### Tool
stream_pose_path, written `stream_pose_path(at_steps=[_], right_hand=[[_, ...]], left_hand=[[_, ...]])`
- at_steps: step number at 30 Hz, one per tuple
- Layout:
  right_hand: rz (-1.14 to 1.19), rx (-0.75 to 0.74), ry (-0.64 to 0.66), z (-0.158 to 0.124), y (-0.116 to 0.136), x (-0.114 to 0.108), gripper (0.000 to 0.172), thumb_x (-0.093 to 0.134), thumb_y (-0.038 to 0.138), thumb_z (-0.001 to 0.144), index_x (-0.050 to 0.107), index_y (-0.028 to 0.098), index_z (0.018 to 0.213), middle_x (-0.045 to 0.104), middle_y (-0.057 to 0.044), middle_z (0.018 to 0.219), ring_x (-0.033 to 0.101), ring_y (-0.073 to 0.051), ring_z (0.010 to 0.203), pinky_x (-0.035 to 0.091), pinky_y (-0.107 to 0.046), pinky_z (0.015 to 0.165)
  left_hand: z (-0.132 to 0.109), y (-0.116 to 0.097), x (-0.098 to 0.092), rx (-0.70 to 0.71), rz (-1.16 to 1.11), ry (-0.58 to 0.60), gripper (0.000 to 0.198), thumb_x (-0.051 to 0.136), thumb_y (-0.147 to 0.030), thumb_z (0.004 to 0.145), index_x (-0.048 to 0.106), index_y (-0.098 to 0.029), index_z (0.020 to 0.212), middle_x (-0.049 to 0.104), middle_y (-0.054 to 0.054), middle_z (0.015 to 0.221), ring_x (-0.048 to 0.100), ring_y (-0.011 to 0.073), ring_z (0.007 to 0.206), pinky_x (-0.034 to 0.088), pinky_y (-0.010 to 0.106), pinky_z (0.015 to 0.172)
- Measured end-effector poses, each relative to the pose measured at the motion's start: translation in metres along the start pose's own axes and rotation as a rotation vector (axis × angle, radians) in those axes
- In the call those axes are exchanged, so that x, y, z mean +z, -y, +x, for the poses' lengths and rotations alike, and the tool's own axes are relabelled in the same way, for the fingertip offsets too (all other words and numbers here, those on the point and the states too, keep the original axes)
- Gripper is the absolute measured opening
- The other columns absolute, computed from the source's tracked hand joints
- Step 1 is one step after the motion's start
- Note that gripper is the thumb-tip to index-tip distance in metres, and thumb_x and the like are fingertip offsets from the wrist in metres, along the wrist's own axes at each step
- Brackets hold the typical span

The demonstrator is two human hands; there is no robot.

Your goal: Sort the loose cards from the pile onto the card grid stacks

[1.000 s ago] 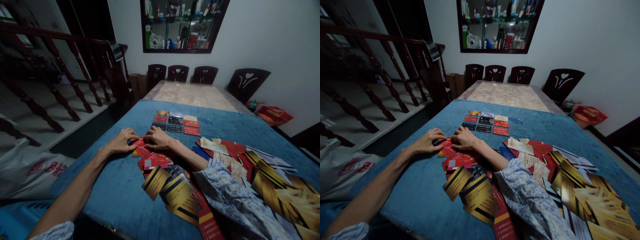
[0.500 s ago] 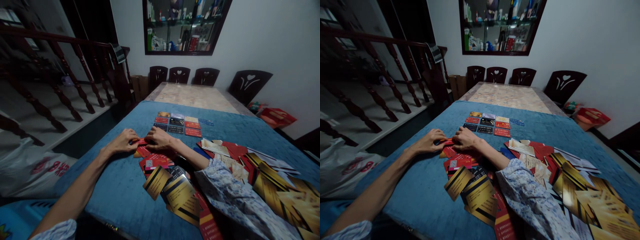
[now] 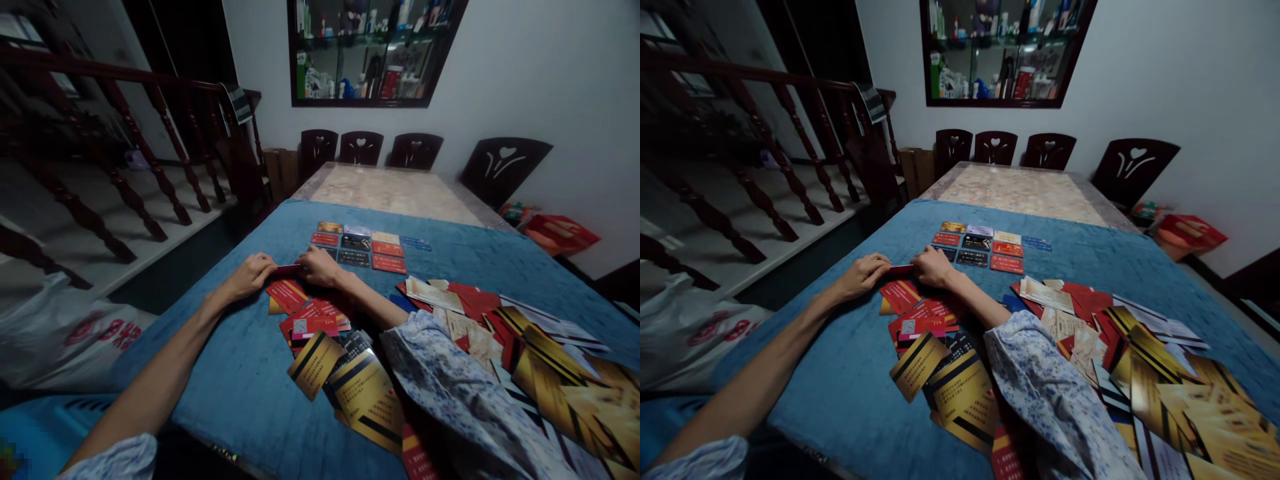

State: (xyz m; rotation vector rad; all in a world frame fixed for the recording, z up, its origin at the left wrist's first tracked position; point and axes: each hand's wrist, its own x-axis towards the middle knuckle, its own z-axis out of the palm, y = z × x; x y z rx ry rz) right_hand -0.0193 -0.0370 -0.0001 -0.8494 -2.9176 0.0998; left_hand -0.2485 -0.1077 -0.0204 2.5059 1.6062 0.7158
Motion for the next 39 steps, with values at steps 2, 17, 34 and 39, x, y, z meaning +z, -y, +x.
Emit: stream_pose_path(at_steps=[2,17,34,39], right_hand=[[0.010,0.026,-0.017,0.000,-0.002,0.003,0.021,0.056,0.022,0.093,0.074,0.018,0.102,0.073,-0.011,0.110,0.053,-0.028,0.105,0.037,-0.036,0.078],[0.246,0.073,-0.272,0.001,-0.009,0.010,0.018,0.055,0.023,0.094,0.072,0.018,0.098,0.073,-0.006,0.092,0.055,-0.020,0.088,0.038,-0.032,0.088],[0.097,0.039,-0.424,0.002,0.003,0.007,0.028,0.044,0.024,0.103,0.064,0.019,0.122,0.071,-0.011,0.115,0.049,-0.025,0.105,0.032,-0.038,0.090],[-0.003,-0.028,-0.416,0.002,0.006,0.009,0.033,0.041,0.029,0.105,0.067,0.023,0.125,0.070,-0.012,0.113,0.044,-0.027,0.107,0.029,-0.040,0.090]], left_hand=[[0.001,0.003,0.002,-0.008,0.002,-0.013,0.037,0.039,-0.033,0.099,0.071,-0.016,0.093,0.070,0.009,0.100,0.063,0.0214,0.094,0.049,0.037,0.093],[0.002,0.001,0.002,-0.015,-0.051,-0.228,0.025,0.049,-0.029,0.095,0.072,-0.019,0.094,0.070,0.007,0.096,0.065,0.0194,0.090,0.054,0.034,0.087],[0.005,-0.002,0.009,-0.076,-0.158,-0.270,0.025,0.056,-0.033,0.090,0.072,-0.018,0.103,0.072,0.009,0.103,0.066,0.0233,0.100,0.053,0.040,0.095],[0.005,-0.008,0.008,-0.043,-0.188,-0.310,0.023,0.058,-0.034,0.091,0.072,-0.020,0.102,0.074,0.008,0.101,0.066,0.0231,0.099,0.053,0.040,0.095]])
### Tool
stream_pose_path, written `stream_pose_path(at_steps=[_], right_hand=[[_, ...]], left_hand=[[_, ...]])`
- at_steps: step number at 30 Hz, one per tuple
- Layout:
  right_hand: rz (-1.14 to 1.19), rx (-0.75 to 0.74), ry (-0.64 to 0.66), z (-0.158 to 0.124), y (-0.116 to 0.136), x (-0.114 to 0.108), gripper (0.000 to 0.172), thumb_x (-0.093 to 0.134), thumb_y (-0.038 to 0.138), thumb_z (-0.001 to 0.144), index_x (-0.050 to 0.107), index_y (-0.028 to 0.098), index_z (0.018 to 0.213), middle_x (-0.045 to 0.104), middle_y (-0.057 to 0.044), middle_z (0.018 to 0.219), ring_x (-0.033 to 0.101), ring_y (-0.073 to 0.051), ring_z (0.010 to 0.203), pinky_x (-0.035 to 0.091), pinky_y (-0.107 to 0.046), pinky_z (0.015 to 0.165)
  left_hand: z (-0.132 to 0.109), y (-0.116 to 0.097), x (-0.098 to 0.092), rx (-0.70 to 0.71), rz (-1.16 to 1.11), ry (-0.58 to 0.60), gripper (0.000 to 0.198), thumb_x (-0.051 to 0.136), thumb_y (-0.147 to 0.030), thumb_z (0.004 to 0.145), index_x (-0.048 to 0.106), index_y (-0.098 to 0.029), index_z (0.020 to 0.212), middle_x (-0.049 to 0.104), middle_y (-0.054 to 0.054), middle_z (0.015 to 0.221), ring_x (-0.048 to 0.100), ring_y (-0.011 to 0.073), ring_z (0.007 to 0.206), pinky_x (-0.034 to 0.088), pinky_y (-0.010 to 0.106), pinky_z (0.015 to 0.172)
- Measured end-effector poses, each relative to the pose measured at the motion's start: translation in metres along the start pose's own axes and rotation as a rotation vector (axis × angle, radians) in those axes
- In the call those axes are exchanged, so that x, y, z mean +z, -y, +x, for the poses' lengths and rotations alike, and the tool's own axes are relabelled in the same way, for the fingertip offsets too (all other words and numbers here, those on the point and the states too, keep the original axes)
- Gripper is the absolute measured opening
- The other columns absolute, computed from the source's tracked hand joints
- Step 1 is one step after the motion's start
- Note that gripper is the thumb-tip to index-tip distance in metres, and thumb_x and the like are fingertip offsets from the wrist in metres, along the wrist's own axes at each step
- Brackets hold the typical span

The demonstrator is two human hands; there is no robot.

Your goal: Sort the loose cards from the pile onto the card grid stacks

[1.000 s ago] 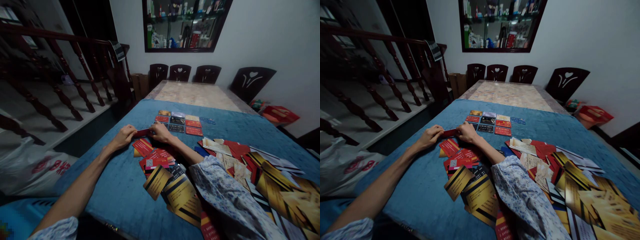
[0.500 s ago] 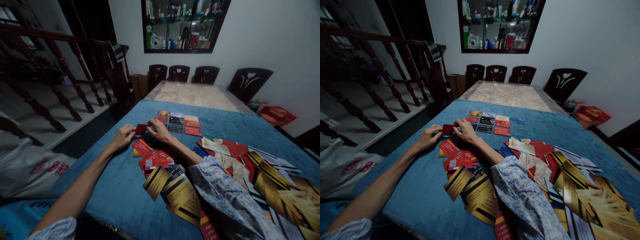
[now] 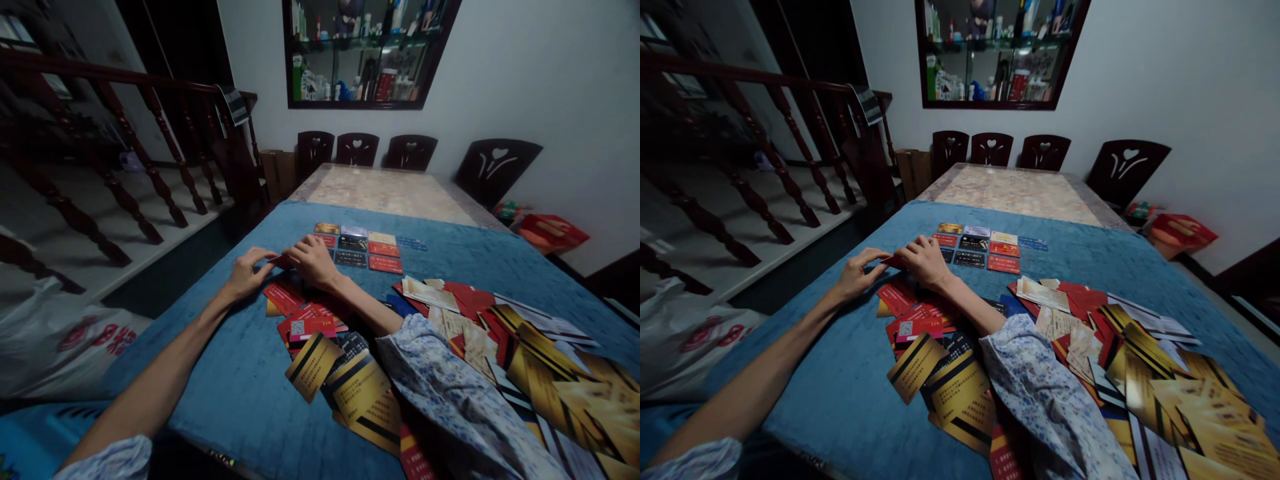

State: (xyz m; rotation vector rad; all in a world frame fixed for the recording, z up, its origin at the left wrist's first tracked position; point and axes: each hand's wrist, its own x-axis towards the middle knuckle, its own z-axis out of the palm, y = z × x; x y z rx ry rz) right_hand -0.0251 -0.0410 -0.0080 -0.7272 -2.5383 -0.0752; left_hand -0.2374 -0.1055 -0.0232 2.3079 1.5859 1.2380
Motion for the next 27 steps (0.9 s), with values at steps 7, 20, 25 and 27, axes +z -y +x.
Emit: stream_pose_path(at_steps=[7,20,25,27], right_hand=[[-0.009,-0.005,0.034,0.002,0.006,0.001,0.035,0.040,0.029,0.106,0.068,0.021,0.125,0.070,-0.013,0.113,0.044,-0.028,0.107,0.029,-0.041,0.088],[0.047,0.146,0.229,-0.005,-0.001,0.008,0.030,0.047,0.022,0.100,0.068,0.023,0.120,0.072,-0.009,0.117,0.051,-0.026,0.111,0.036,-0.037,0.086],[0.093,0.146,0.166,-0.006,-0.003,0.007,0.029,0.048,0.027,0.101,0.071,0.021,0.118,0.072,-0.010,0.116,0.052,-0.026,0.111,0.038,-0.037,0.087],[0.108,0.151,0.140,-0.006,-0.004,0.007,0.029,0.047,0.027,0.102,0.071,0.021,0.118,0.073,-0.010,0.116,0.053,-0.025,0.111,0.039,-0.037,0.088]], left_hand=[[0.001,0.001,0.002,0.061,-0.007,-0.059,0.019,0.058,-0.033,0.091,0.071,-0.019,0.091,0.073,0.008,0.092,0.066,0.0229,0.092,0.055,0.040,0.088],[-0.003,0.010,-0.004,0.045,0.078,-0.072,0.014,0.057,-0.024,0.082,0.068,-0.016,0.085,0.069,0.005,0.087,0.066,0.0181,0.081,0.053,0.030,0.079],[-0.003,0.014,-0.003,0.010,0.100,-0.055,0.013,0.057,-0.024,0.079,0.068,-0.017,0.082,0.069,0.005,0.085,0.065,0.0185,0.079,0.052,0.030,0.077],[-0.003,0.016,-0.002,-0.003,0.109,-0.035,0.014,0.057,-0.025,0.079,0.068,-0.018,0.081,0.069,0.004,0.084,0.065,0.0187,0.078,0.052,0.031,0.077]])
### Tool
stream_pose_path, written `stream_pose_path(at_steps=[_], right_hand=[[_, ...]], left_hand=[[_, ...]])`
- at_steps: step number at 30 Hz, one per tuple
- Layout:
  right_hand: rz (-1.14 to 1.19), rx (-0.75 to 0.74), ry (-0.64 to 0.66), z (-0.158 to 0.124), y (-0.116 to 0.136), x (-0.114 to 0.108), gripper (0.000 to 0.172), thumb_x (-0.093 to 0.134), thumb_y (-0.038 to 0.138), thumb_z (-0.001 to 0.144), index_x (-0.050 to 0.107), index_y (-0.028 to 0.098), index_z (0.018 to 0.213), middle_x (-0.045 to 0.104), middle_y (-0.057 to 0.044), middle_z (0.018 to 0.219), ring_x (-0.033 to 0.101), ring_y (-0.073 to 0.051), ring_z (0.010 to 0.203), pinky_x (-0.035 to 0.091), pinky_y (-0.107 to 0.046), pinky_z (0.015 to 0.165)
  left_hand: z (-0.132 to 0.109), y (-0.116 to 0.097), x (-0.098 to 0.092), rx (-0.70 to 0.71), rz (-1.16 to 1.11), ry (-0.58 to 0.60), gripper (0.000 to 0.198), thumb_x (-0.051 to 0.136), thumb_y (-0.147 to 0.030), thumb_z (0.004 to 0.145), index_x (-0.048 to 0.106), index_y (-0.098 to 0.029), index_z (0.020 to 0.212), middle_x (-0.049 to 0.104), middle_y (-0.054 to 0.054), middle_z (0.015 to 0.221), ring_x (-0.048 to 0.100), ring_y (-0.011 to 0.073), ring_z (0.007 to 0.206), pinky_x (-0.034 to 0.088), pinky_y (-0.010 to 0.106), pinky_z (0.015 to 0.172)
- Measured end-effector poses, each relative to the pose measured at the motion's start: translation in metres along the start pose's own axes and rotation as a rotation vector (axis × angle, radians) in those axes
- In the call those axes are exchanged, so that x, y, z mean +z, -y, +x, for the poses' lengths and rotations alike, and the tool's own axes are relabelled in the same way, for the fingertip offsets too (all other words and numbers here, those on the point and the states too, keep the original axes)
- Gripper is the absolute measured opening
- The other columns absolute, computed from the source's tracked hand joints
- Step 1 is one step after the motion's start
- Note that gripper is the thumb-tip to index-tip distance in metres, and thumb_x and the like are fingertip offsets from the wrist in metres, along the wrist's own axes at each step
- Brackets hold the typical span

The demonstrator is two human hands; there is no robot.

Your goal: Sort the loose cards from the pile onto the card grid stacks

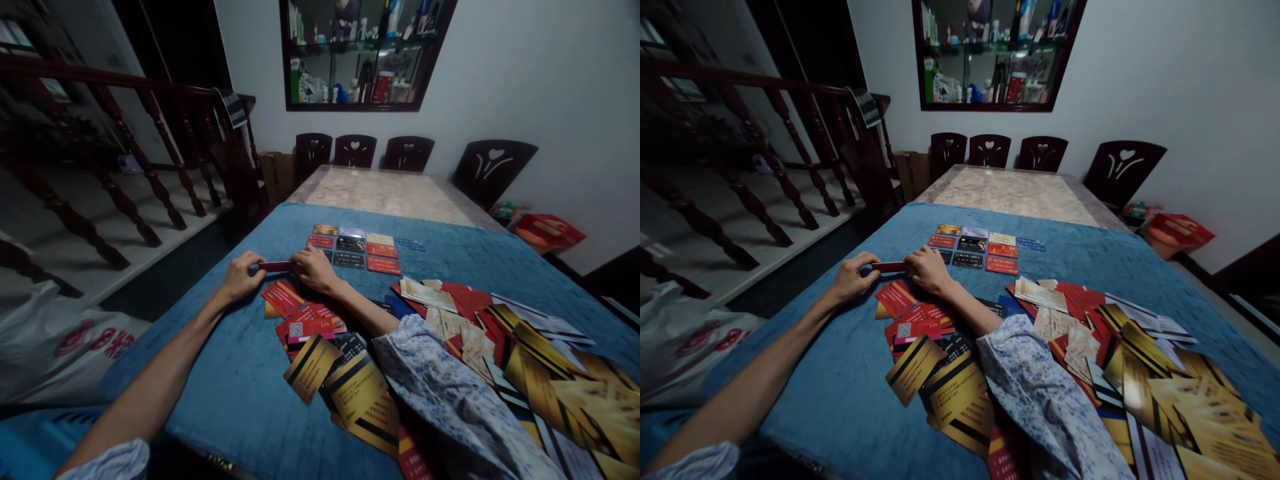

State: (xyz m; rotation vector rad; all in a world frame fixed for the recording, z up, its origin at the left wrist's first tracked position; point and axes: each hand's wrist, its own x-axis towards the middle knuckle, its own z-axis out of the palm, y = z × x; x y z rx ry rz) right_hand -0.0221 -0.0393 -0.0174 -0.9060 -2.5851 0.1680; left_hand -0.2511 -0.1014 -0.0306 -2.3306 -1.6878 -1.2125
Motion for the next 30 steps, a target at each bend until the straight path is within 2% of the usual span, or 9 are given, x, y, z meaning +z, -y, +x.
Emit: stream_pose_path(at_steps=[8,12,18,23,27,30], right_hand=[[0.001,-0.010,-0.042,-0.0010,-0.0008,0.0035,0.030,0.047,0.023,0.101,0.071,0.020,0.119,0.075,-0.009,0.114,0.057,-0.024,0.108,0.038,-0.035,0.090],[-0.019,-0.002,-0.063,-0.0023,0.0002,0.0061,0.032,0.049,0.020,0.100,0.065,0.022,0.127,0.074,-0.008,0.118,0.057,-0.024,0.109,0.038,-0.035,0.091],[-0.058,-0.004,-0.065,-0.0026,0.0003,0.0081,0.035,0.050,0.017,0.098,0.061,0.023,0.131,0.075,-0.007,0.116,0.057,-0.025,0.107,0.037,-0.035,0.091],[-0.084,0.001,-0.044,-0.0035,0.0012,0.0070,0.039,0.047,0.016,0.099,0.059,0.023,0.134,0.075,-0.007,0.116,0.058,-0.025,0.107,0.037,-0.035,0.091],[-0.102,0.021,-0.005,-0.0041,0.0038,0.0044,0.042,0.048,0.018,0.098,0.056,0.024,0.139,0.074,-0.008,0.120,0.058,-0.026,0.110,0.037,-0.035,0.093],[-0.118,0.034,0.029,-0.0040,0.0055,0.0032,0.045,0.049,0.021,0.098,0.052,0.023,0.143,0.073,-0.010,0.122,0.058,-0.027,0.113,0.037,-0.036,0.093]], left_hand=[[0.0002,0.0047,0.0034,-0.039,0.019,0.047,0.020,0.055,-0.030,0.080,0.070,-0.017,0.081,0.071,0.006,0.084,0.066,0.0205,0.081,0.053,0.033,0.079],[0.0001,0.0044,0.0048,-0.071,0.014,0.059,0.021,0.055,-0.032,0.082,0.071,-0.018,0.085,0.072,0.006,0.086,0.067,0.0216,0.082,0.053,0.035,0.082],[-0.0002,-0.0001,0.0049,-0.121,-0.039,0.057,0.029,0.060,-0.033,0.082,0.068,-0.019,0.106,0.074,0.004,0.093,0.069,0.0211,0.086,0.054,0.034,0.081],[-0.0018,0.0005,0.0053,-0.158,-0.026,0.064,0.033,0.061,-0.031,0.083,0.061,-0.021,0.114,0.073,0.001,0.091,0.067,0.0179,0.076,0.053,0.029,0.071],[-0.0038,0.0040,0.0076,-0.091,0.025,0.074,0.028,0.058,-0.026,0.084,0.059,-0.022,0.112,0.072,0.003,0.096,0.068,0.0206,0.087,0.054,0.033,0.083],[-0.0047,0.0063,0.0094,-0.055,0.089,0.107,0.033,0.058,-0.022,0.082,0.059,-0.022,0.115,0.070,0.005,0.100,0.067,0.0232,0.093,0.053,0.038,0.090]])
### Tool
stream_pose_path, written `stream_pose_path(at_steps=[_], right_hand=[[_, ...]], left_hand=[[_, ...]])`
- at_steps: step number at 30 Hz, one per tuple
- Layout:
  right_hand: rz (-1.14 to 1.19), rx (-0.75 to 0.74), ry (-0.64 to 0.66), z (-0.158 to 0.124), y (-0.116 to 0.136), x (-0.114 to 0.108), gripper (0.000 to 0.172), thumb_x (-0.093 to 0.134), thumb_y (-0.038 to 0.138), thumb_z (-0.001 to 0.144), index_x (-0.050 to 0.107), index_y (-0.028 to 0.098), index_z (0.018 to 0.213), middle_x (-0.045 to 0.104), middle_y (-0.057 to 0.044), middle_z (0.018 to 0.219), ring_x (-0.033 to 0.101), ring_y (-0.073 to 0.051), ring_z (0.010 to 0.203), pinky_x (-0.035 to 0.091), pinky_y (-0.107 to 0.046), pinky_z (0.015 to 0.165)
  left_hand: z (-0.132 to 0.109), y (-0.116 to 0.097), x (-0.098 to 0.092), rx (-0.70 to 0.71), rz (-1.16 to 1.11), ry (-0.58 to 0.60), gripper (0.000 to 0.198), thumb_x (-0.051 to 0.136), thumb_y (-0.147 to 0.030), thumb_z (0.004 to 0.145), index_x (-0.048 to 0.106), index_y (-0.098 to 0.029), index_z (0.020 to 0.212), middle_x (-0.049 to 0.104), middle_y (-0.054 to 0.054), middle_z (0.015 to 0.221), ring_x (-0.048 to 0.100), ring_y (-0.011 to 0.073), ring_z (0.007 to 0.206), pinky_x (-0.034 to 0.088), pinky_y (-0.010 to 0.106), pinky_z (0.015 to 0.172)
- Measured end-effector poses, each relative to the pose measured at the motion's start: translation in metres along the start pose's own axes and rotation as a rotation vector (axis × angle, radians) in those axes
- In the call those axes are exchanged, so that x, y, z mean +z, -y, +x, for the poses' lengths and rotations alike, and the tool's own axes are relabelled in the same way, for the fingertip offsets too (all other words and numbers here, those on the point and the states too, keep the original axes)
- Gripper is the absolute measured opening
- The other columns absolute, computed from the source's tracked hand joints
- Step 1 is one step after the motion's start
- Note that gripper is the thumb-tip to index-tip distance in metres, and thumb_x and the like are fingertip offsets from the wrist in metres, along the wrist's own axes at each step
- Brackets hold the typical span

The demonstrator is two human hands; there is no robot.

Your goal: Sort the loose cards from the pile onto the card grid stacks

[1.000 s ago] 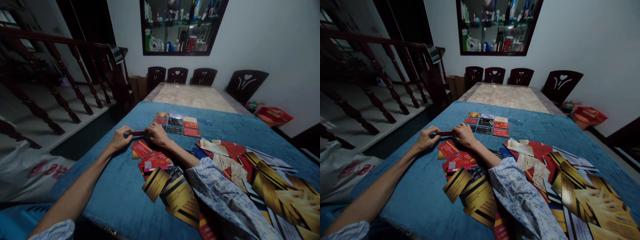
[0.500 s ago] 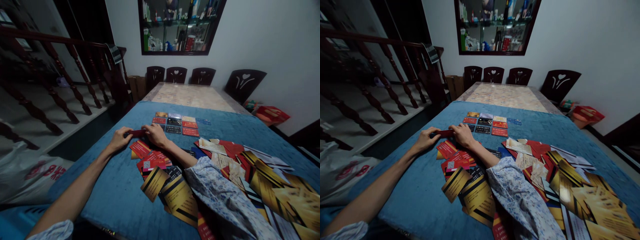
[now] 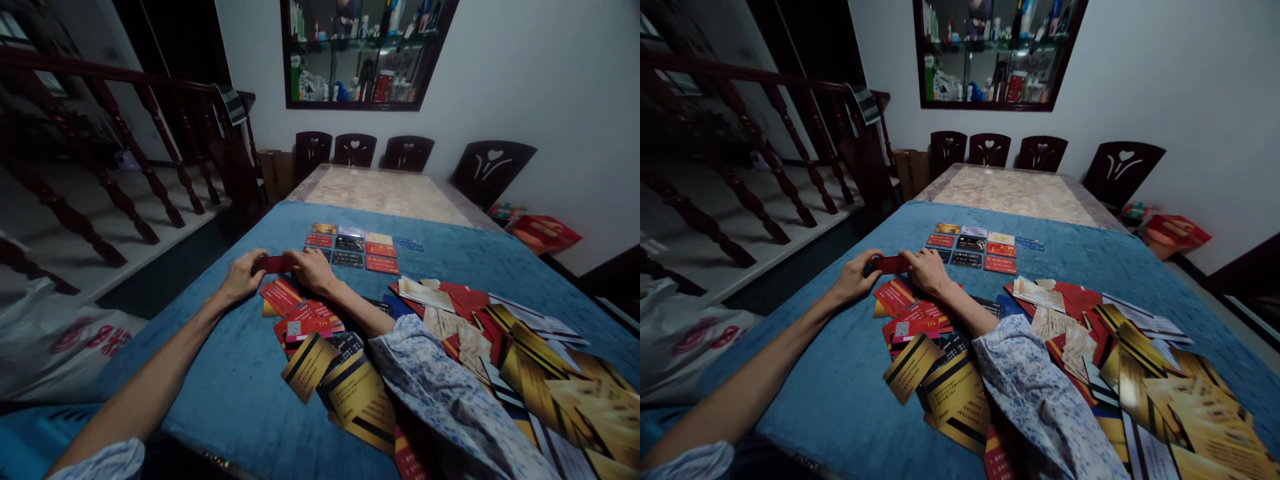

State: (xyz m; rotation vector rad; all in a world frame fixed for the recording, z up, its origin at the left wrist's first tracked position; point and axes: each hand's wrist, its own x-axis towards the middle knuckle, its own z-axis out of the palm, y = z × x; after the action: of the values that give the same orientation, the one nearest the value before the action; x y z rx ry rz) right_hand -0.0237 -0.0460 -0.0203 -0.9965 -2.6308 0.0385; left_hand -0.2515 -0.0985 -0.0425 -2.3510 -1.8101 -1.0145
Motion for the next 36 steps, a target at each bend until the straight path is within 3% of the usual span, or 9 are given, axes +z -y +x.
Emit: stream_pose_path(at_steps=[12,22,27,36], right_hand=[[-0.057,-0.014,0.000,0.003,-0.002,0.004,0.051,0.046,0.025,0.098,0.046,0.020,0.149,0.067,-0.015,0.129,0.048,-0.030,0.120,0.039,-0.043,0.094],[-0.044,0.017,0.069,0.003,-0.001,-0.005,0.057,0.052,0.031,0.095,0.044,0.017,0.149,0.061,-0.017,0.135,0.045,-0.033,0.125,0.041,-0.045,0.096],[-0.032,0.006,0.093,0.003,-0.003,-0.011,0.054,0.051,0.031,0.095,0.046,0.014,0.146,0.062,-0.017,0.134,0.046,-0.033,0.124,0.041,-0.047,0.095],[-0.065,-0.002,0.124,0.005,-0.009,-0.020,0.048,0.053,0.035,0.095,0.053,0.020,0.140,0.061,-0.016,0.132,0.046,-0.033,0.123,0.045,-0.047,0.092]], left_hand=[[0.002,-0.003,0.001,-0.011,0.071,0.036,0.043,0.052,-0.020,0.086,0.055,-0.018,0.129,0.068,0.010,0.113,0.063,0.0259,0.102,0.049,0.044,0.099],[0.004,-0.002,-0.004,-0.016,0.049,0.089,0.057,0.062,-0.028,0.082,0.054,-0.015,0.137,0.067,0.013,0.120,0.062,0.0292,0.106,0.049,0.045,0.099],[0.005,-0.002,-0.005,-0.014,0.053,0.104,0.056,0.062,-0.027,0.082,0.055,-0.015,0.136,0.067,0.013,0.121,0.062,0.0289,0.107,0.049,0.044,0.099],[0.009,-0.008,-0.004,-0.003,0.084,0.140,0.050,0.060,-0.025,0.083,0.055,-0.017,0.133,0.065,0.013,0.121,0.057,0.0311,0.112,0.045,0.049,0.101]])
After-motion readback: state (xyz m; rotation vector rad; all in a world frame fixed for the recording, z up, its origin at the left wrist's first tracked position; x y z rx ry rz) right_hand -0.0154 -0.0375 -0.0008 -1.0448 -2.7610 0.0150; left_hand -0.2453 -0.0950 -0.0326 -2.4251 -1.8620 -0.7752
